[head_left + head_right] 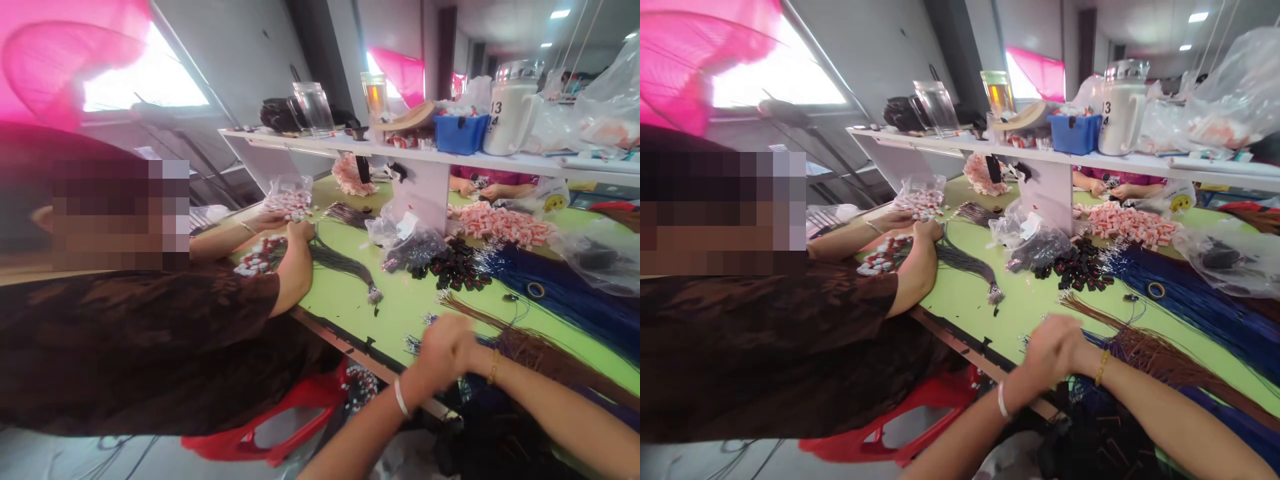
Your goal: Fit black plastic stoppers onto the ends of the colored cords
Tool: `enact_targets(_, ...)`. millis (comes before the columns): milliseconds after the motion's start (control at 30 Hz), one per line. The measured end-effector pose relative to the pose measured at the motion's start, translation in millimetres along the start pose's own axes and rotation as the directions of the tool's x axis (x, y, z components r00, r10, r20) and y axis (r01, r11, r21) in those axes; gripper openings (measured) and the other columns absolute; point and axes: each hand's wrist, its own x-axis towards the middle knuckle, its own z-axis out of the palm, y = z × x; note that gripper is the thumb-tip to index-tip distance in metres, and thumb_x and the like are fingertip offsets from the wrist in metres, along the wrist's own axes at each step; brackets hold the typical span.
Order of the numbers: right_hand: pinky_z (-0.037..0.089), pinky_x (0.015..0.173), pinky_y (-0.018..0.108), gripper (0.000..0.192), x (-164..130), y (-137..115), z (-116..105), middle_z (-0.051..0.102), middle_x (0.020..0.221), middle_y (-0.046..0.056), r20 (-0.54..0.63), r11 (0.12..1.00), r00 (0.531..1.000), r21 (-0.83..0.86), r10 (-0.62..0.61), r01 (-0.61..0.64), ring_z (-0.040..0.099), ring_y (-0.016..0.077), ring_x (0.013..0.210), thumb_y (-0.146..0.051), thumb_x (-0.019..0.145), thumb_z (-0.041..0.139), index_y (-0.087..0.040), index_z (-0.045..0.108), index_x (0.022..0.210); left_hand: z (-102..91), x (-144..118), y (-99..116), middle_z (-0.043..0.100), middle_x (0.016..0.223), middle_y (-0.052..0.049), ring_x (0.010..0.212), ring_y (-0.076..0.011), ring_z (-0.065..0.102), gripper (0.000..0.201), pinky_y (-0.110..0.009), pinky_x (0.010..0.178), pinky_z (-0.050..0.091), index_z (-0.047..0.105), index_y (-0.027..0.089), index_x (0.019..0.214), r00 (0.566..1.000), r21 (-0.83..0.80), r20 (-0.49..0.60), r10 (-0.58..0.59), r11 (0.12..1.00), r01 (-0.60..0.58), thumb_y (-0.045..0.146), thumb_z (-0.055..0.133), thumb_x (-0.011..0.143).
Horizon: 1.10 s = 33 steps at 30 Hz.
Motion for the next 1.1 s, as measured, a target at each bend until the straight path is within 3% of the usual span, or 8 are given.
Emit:
enact_targets(133, 0.038, 0.066, 0.028, 0.014, 0.2, -0.8, -4.3, 0.066, 0.085, 0.007, 0.023, 0.998, 0.999, -0.050, -0.023, 0.024, 0.058, 0.0190, 0.076, -0.020, 0.080, 0.051, -0.017, 0.064, 0.084, -16.4, 42.4, -86.7, 0.059, 0.101, -0.011, 0.092, -0.0206, 0.055, 0.028, -0.034, 0.083, 0.046, 0.060, 0.016, 0.109, 0.918, 0.301, -0.020, -0.395, 0.874, 0.383, 0.018, 0.043, 0.087)
enact_targets(300, 0.033, 0.063, 0.027, 0.014, 1.2, -3.6, -6.8, 0.067, 0.085, 0.008, 0.035, 0.989, 0.997, -0.129, -0.068, 0.072, 0.060, 0.0184, 0.075, -0.017, 0.083, 0.046, -0.015, 0.060, 0.084, -19.3, 62.9, -144.8, 0.052, 0.102, -0.013, 0.092, -0.0215, 0.052, 0.025, -0.034, 0.080, 0.043, 0.062, 0.013, 0.103, 0.818, 0.548, 0.077, -0.571, 0.709, 0.443, 0.017, 0.044, 0.085)
enact_targets(500, 0.030, 0.061, 0.028, 0.016, 1.1, -1.0, -3.5, 0.066, 0.084, 0.010, 0.022, 0.986, 0.997, -0.144, -0.080, 0.082, 0.059, 0.0184, 0.071, -0.018, 0.087, 0.043, -0.014, 0.058, 0.090, -5.4, 64.0, -148.8, 0.051, 0.106, -0.013, 0.100, -0.0241, 0.046, 0.022, -0.036, 0.087, 0.038, 0.060, 0.015, 0.101, 0.885, 0.532, 0.079, -0.459, 0.770, 0.352, 0.026, 0.046, 0.087)
enact_targets(667, 0.029, 0.060, 0.025, 0.010, -0.5, 3.8, -6.0, 0.065, 0.078, 0.006, 0.029, 0.993, 0.993, -0.031, -0.117, 0.118, 0.055, 0.0152, 0.069, -0.015, 0.082, 0.047, -0.016, 0.057, 0.080, 6.5, 73.2, -148.4, 0.054, 0.102, -0.014, 0.096, -0.0244, 0.046, 0.017, -0.036, 0.084, 0.038, 0.057, 0.014, 0.099, 0.842, 0.567, 0.129, -0.525, 0.735, 0.372, 0.016, 0.047, 0.085)
enact_targets(800, 0.027, 0.058, 0.025, 0.011, -2.4, 7.2, -7.7, 0.061, 0.071, 0.004, -0.050, 0.994, 0.994, 0.039, -0.097, 0.099, 0.049, 0.0125, 0.061, -0.014, 0.083, 0.045, -0.016, 0.054, 0.079, -2.7, 66.6, -146.6, 0.058, 0.093, -0.011, 0.093, -0.0235, 0.049, 0.019, -0.035, 0.082, 0.038, 0.057, 0.016, 0.094, 0.857, 0.498, 0.145, -0.495, 0.785, 0.369, 0.008, 0.046, 0.081)
enact_targets(933, 0.027, 0.055, 0.023, 0.008, -1.7, 10.8, -5.3, 0.056, 0.065, -0.001, -0.084, 0.969, 0.995, 0.236, -0.060, 0.078, 0.044, 0.0100, 0.057, -0.012, 0.078, 0.047, -0.016, 0.053, 0.077, -16.9, 50.1, -140.1, 0.059, 0.089, -0.006, 0.080, -0.0170, 0.052, 0.025, -0.030, 0.073, 0.040, 0.055, 0.017, 0.102, 0.829, 0.115, 0.061, -0.555, 0.829, 0.547, 0.015, 0.056, 0.077)
enact_targets(1033, 0.030, 0.054, 0.020, 0.006, 0.6, 13.0, -3.0, 0.051, 0.061, -0.004, -0.081, 0.869, 0.996, 0.490, -0.033, 0.069, 0.043, 0.0087, 0.055, -0.013, 0.077, 0.048, -0.016, 0.052, 0.074, -28.6, 32.7, -134.1, 0.058, 0.082, -0.002, 0.066, -0.0111, 0.050, 0.028, -0.025, 0.064, 0.040, 0.055, 0.015, 0.102, 0.774, -0.267, 0.080, -0.629, 0.734, 0.624, 0.020, 0.059, 0.075)
enact_targets(1100, 0.031, 0.053, 0.020, 0.004, 2.2, 13.7, -2.9, 0.048, 0.060, -0.005, -0.095, 0.773, 0.995, 0.630, -0.014, 0.071, 0.041, 0.0084, 0.055, -0.017, 0.077, 0.049, -0.016, 0.052, 0.074, -38.1, 19.3, -128.9, 0.058, 0.076, 0.000, 0.063, -0.0100, 0.048, 0.024, -0.023, 0.061, 0.040, 0.059, 0.014, 0.096, 0.752, -0.361, 0.075, -0.655, 0.685, 0.633, 0.023, 0.062, 0.073)
